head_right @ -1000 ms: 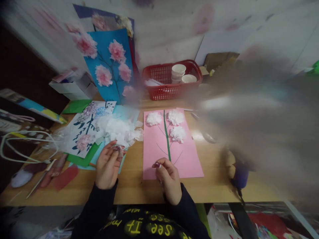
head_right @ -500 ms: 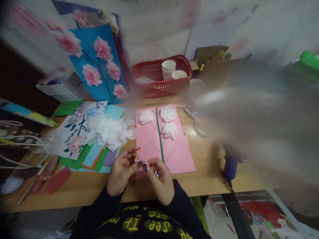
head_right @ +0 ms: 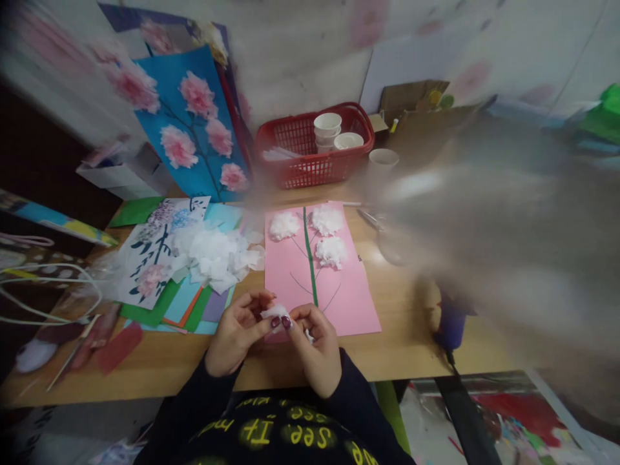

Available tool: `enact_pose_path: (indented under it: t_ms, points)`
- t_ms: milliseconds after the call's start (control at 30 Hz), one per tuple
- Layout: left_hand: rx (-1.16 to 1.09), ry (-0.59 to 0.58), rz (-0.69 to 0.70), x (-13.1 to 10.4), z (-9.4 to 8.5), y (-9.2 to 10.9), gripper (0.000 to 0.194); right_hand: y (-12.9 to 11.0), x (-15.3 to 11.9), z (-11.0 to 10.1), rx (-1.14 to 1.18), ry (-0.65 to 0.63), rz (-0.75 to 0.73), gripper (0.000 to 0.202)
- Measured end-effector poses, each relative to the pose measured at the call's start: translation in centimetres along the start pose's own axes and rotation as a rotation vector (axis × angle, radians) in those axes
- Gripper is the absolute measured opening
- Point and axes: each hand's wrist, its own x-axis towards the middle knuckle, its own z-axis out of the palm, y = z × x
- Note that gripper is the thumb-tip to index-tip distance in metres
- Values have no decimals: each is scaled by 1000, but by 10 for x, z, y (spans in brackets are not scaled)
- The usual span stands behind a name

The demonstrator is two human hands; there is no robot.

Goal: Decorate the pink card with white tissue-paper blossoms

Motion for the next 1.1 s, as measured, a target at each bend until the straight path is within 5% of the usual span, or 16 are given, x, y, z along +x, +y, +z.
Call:
enact_pose_path:
  t_ms: [567,733,867,1100]
  points:
    - [590,-199,490,-4,-14,16,19,0,-1,-1,153,-125,41,31]
    - [573,-216,524,-3,-12,18,4,1,-2,0,145,-130,25,28]
    - [585,-179,518,-4,-11,17,4,5,-2,0,230,-11,21,19]
    - [688,-115,563,-6,-12,16,8,0,-3,-4,11,-113,27,42]
